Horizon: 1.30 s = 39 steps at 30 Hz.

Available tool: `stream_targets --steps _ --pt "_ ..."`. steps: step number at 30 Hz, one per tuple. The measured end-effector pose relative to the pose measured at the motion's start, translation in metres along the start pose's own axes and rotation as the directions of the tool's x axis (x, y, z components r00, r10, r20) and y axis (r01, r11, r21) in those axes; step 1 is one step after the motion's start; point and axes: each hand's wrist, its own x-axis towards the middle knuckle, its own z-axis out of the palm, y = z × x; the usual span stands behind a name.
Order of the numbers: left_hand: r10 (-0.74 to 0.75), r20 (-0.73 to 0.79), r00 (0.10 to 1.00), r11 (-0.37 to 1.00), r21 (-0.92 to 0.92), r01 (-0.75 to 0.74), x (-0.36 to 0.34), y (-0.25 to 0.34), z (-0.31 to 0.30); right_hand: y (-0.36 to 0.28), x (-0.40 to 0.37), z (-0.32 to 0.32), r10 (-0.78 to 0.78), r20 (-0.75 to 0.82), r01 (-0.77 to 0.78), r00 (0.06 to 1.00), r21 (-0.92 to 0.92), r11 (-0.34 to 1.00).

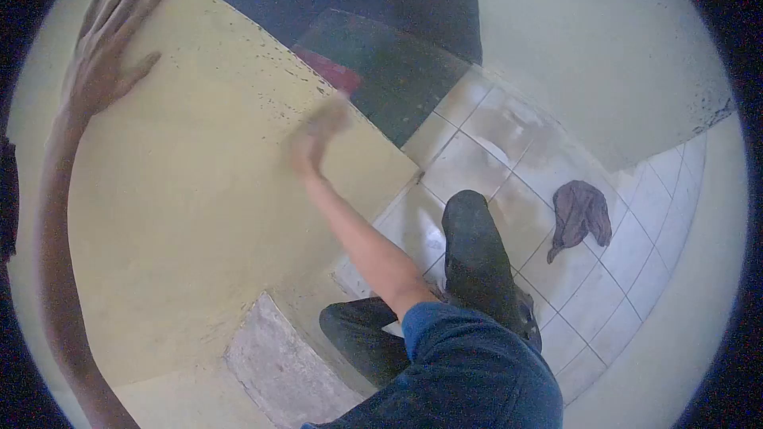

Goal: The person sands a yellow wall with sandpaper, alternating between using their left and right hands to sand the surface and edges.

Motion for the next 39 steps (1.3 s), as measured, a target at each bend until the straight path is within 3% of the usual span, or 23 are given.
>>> stream_targets --steps 1,3,5,8,10,12,13,15,18,20,22,24,25,27,28,30,31,32,35,36,37,38,39 --pt "-0.022 0.032 0.999 1.0 0.0 0.022 0.002 0.003 -0.004 -0.042 0.01 0.016 -0.092 0.013 0.088 0.996 0.184 0.979" --pt "-0.09 0.132 0.987 0.996 0.027 0.087 0.006 0.017 -0.023 -0.132 0.026 0.033 -0.465 0.175 0.449 0.868 0.125 0.885" --pt "-0.104 0.153 0.983 0.994 0.055 0.097 0.006 0.014 -0.021 -0.225 0.041 0.038 -0.63 0.175 0.644 0.756 -0.032 0.764" --pt "-0.092 0.108 0.99 0.995 0.048 0.087 0.003 0.012 -0.016 -0.226 0.054 0.045 -0.7 0.168 0.715 0.694 -0.04 0.698" --pt "-0.105 0.104 0.989 0.994 0.041 0.101 0.004 0.013 -0.018 -0.165 0.041 0.028 -0.608 0.283 0.661 0.742 -0.154 0.735" --pt "-0.121 0.145 0.982 0.992 0.038 0.116 0.004 0.015 -0.022 -0.059 0.011 0.005 -0.603 0.134 0.61 0.786 -0.008 0.793" --pt "-0.133 0.165 0.977 0.991 0.036 0.129 0.005 0.017 -0.025 -0.011 -0.007 -0.014 -0.444 0.213 0.479 0.871 -0.163 0.862" --pt "-0.123 0.152 0.981 0.992 0.03 0.12 0.007 0.017 -0.026 -0.004 -0.031 -0.05 0.061 0.276 0.089 0.959 -0.5 0.861" --pt "0.012 -0.041 0.999 0.999 0.032 -0.011 0.0 -0.002 0.004 -0.016 -0.012 -0.023 -0.265 0.23 0.327 0.936 -0.302 0.896" --pt "0.007 -0.011 1.0 1.0 0.029 -0.007 -0.001 -0.003 0.007 -0.086 0.017 0.012 -0.308 0.178 0.312 0.934 0.01 0.95" --pt "-0.001 0.009 1.0 0.999 0.039 0.001 0.001 -0.004 0.004 -0.166 0.047 0.026 -0.568 0.145 0.552 0.81 0.137 0.823" --pt "0.005 0.009 1.0 1.0 0.031 -0.005 0.003 -0.005 0.002 -0.224 0.059 0.036 -0.607 0.19 0.6 0.772 0.101 0.794" --pt "0.014 0.007 1.0 1.0 0.019 -0.014 0.001 -0.005 0.002 -0.217 0.058 0.039 -0.605 0.194 0.597 0.772 0.107 0.795" --pt "0.029 0.002 1.0 1.0 0.001 -0.029 -0.001 -0.005 0.002 -0.174 0.048 0.044 -0.6 0.201 0.59 0.774 0.113 0.799" --pt "0.032 -0.008 0.999 0.999 0.009 -0.032 0.001 -0.005 0.002 -0.123 0.032 0.043 -0.601 0.132 0.591 0.789 0.108 0.8" --pt "0.033 -0.017 0.999 0.999 0.027 -0.032 0.001 -0.005 0.002 -0.045 0.002 0.015 -0.49 0.129 0.502 0.862 -0.098 0.859" --pt "0.032 -0.015 0.999 0.999 0.034 -0.031 0.0 -0.005 0.002 -0.014 -0.017 -0.001 -0.25 0.084 0.26 0.965 -0.142 0.955" --pt "0.031 -0.012 0.999 0.999 0.041 -0.031 -0.002 -0.004 0.002 0.002 -0.028 -0.01 0.005 0.032 0.001 0.999 -0.175 0.985" --pt "0.044 -0.026 0.999 0.998 0.039 -0.043 -0.001 -0.006 0.004 -0.032 -0.017 0.004 -0.023 -0.001 0.023 1.0 -0.069 0.997" --pt "0.051 -0.036 0.998 0.998 0.028 -0.05 -0.001 -0.008 0.005 -0.061 -0.004 0.017 -0.236 0.034 0.234 0.971 0.042 0.971" --pt "0.032 -0.011 0.999 0.999 0.024 -0.032 0.0 -0.004 0.002 -0.095 0.012 0.035 -0.27 0.049 0.242 0.962 0.315 0.918" --pt "0.013 0.014 1.0 1.0 0.021 -0.013 0.001 0.0 -0.002 -0.112 0.03 0.06 -0.524 0.01 0.503 0.852 0.264 0.823" --pt "-0.043 0.069 0.997 0.999 0.034 0.041 0.005 0.013 -0.016 -0.17 0.042 0.054 -0.552 0.049 0.539 0.833 0.156 0.828"
